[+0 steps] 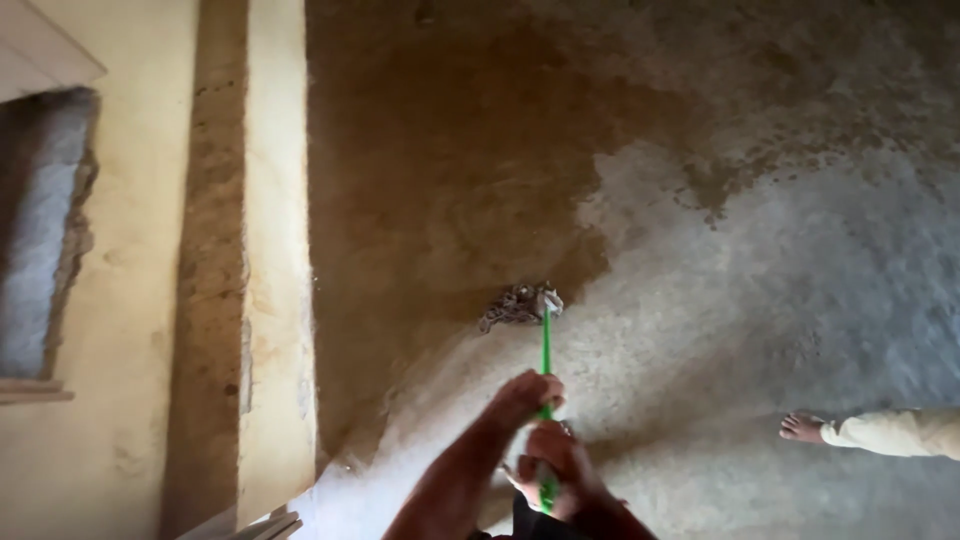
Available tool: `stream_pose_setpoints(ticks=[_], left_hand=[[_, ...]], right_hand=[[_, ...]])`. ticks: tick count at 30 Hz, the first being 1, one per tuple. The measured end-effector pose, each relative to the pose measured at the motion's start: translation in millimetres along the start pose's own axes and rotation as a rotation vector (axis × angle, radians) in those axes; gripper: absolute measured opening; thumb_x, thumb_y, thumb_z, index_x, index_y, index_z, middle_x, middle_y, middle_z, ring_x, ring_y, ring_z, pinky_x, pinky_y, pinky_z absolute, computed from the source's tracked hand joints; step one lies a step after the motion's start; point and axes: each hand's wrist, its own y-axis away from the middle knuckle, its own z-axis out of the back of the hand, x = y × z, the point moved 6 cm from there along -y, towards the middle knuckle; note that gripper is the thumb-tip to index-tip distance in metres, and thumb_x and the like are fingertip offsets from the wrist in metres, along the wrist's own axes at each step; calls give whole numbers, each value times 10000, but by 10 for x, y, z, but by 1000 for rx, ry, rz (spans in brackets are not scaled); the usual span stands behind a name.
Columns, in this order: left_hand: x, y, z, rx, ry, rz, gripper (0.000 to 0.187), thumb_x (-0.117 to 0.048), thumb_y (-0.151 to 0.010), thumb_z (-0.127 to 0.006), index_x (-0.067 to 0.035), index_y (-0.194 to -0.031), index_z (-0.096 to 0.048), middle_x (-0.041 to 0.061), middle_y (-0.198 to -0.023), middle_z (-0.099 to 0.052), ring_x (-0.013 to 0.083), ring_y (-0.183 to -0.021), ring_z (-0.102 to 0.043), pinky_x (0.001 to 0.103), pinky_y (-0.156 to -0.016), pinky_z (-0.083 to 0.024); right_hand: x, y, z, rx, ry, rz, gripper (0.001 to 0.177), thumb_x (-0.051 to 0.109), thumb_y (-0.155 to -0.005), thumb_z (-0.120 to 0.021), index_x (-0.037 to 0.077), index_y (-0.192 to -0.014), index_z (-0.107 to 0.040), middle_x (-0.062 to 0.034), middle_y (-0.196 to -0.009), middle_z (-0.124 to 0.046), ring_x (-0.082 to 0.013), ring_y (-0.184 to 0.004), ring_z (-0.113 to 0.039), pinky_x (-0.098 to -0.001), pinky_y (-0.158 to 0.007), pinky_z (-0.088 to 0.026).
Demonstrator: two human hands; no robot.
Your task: Mopping a concrete floor with a mop and bucket.
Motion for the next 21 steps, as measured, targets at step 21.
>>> stream_pose_setpoints(ticks=[21], left_hand=[[1220, -1008, 2575, -522, -1316, -736, 158, -285, -873, -723, -133, -873, -680, 89, -931, -710, 376, -899, -662, 504, -741, -536]], right_hand=[[603, -770, -1364, 761, -119, 329, 201, 208, -713, -730, 138, -727, -542, -32, -771, -583, -268, -822, -595, -404, -829, -457]])
